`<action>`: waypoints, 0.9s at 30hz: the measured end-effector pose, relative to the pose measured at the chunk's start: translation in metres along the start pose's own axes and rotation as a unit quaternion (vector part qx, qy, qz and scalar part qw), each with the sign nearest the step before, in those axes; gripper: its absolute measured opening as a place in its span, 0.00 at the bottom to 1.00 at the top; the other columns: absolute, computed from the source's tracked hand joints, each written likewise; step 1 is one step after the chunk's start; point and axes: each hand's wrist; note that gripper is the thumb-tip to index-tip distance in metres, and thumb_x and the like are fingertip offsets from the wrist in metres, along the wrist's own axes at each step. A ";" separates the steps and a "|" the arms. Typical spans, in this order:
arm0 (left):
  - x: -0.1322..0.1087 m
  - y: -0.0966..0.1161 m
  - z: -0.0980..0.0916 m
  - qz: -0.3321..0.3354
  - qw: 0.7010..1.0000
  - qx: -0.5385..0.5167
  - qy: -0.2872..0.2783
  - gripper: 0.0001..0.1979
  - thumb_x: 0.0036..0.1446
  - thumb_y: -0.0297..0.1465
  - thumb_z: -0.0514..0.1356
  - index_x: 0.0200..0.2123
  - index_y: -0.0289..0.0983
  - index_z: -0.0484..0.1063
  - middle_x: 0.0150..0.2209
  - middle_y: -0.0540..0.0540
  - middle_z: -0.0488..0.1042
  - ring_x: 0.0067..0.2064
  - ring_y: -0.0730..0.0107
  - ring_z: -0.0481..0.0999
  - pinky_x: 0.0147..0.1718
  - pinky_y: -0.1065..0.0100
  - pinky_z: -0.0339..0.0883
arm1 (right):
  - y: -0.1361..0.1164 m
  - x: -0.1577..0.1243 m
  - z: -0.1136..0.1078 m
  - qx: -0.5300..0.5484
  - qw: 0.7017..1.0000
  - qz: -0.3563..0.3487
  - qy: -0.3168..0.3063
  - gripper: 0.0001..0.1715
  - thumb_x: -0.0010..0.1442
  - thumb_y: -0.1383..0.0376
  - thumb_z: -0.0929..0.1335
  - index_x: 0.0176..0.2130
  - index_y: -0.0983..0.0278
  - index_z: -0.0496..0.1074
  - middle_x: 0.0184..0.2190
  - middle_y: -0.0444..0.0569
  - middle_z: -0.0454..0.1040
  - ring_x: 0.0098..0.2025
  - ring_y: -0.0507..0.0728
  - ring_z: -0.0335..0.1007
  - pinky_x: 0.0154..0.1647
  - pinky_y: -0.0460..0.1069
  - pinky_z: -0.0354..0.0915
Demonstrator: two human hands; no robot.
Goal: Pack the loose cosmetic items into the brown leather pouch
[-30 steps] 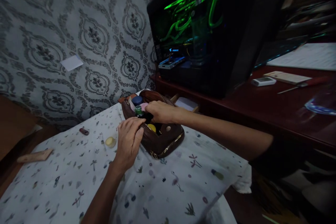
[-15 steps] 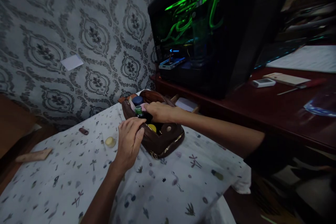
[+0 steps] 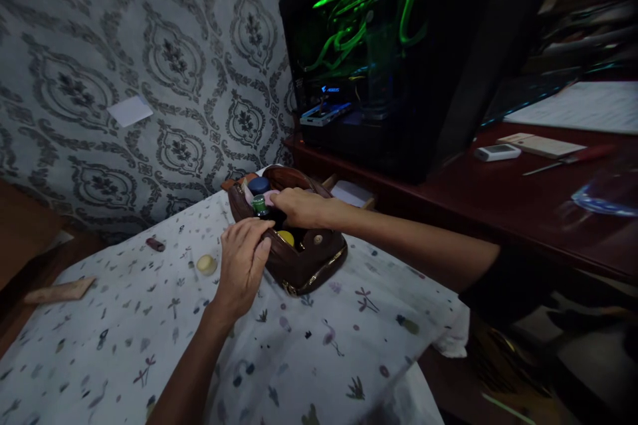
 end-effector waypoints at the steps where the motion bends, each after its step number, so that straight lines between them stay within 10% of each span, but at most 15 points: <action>1: 0.000 0.000 0.000 0.001 1.000 0.000 0.000 0.19 0.72 0.38 0.44 0.53 0.42 0.72 0.52 0.44 0.76 0.57 0.61 0.70 0.57 0.56 0.57 | 0.000 0.000 0.001 -0.001 1.000 -0.001 0.003 0.26 0.56 0.66 0.72 0.54 0.61 0.71 0.47 0.58 0.79 0.49 0.64 0.77 0.41 0.49 0.67; 27: 0.001 0.000 -0.001 0.009 1.000 0.003 -0.008 0.18 0.73 0.37 0.45 0.54 0.42 0.70 0.52 0.44 0.75 0.57 0.61 0.69 0.57 0.57 0.56 | 0.007 0.002 -0.026 0.055 0.983 -0.126 -0.125 0.15 0.47 0.71 0.74 0.39 0.64 0.77 0.31 0.43 0.78 0.33 0.55 0.73 0.30 0.46 0.62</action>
Point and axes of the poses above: each hand's wrist, its own x-axis towards the middle knuckle, its own z-axis out of the palm, y = z × x
